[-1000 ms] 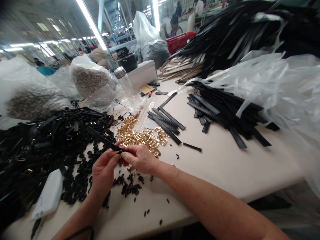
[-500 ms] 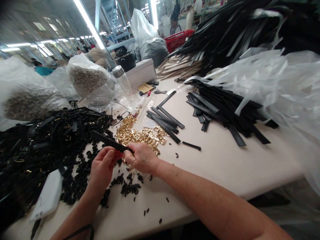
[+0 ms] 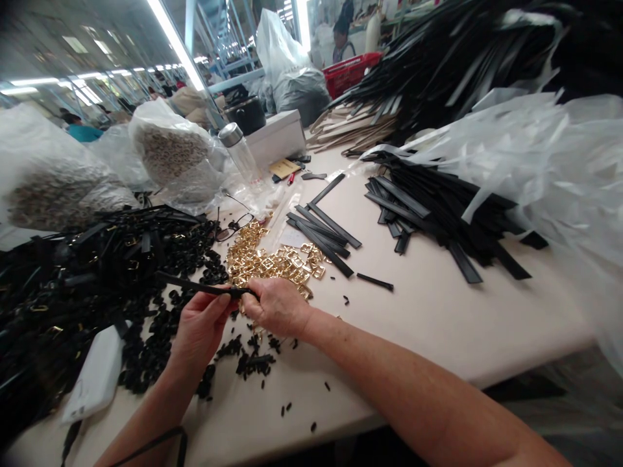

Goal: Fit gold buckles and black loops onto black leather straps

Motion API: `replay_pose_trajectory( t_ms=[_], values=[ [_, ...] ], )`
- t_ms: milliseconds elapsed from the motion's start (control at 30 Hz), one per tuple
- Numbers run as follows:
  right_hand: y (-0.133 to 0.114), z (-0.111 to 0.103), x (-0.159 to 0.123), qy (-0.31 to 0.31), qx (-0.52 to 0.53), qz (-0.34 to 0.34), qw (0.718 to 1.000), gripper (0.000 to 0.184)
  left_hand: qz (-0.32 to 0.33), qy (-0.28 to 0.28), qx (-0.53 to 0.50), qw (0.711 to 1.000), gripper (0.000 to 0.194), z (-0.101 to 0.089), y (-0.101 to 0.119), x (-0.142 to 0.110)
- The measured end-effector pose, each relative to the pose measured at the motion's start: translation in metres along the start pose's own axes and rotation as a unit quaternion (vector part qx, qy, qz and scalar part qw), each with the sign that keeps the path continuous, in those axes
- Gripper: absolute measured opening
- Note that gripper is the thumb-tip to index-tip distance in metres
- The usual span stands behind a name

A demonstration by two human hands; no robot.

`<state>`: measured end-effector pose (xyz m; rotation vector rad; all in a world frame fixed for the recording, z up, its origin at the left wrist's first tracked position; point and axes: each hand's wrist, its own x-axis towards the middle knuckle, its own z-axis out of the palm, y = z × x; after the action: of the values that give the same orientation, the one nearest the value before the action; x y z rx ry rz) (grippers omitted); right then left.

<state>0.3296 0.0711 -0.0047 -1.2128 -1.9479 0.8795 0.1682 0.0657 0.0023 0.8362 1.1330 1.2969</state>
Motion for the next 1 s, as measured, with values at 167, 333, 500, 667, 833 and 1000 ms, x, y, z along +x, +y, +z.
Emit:
replay_pose_trajectory(
  t_ms=[167, 333, 500, 667, 833, 1000],
  values=[
    [-0.002, -0.005, 0.0, -0.036, -0.007, 0.005, 0.999, 0.019, -0.003, 0.0, 0.012, 1.0, 0.025, -0.003, -0.002, 0.003],
    [-0.004, -0.007, -0.002, -0.042, -0.004, 0.003, 0.999, 0.022, -0.012, -0.005, 0.021, 1.0, 0.024, -0.005, -0.003, 0.003],
    [-0.003, -0.008, -0.002, -0.04, -0.026, 0.001, 0.999, 0.022, -0.012, -0.021, 0.044, 0.999, 0.025, -0.009, -0.006, 0.003],
    [-0.002, -0.012, -0.002, -0.065, -0.095, -0.031, 0.993, 0.024, 0.008, -0.055, 0.094, 0.994, 0.024, -0.016, -0.004, 0.004],
    [-0.004, -0.015, -0.002, -0.081, -0.094, -0.037, 0.992, 0.022, 0.038, -0.086, 0.105, 0.99, 0.018, -0.017, -0.001, 0.005],
    [-0.005, -0.018, -0.003, -0.091, -0.088, -0.04, 0.991, 0.022, 0.025, -0.108, 0.115, 0.987, 0.015, -0.015, 0.0, 0.005]
  ],
)
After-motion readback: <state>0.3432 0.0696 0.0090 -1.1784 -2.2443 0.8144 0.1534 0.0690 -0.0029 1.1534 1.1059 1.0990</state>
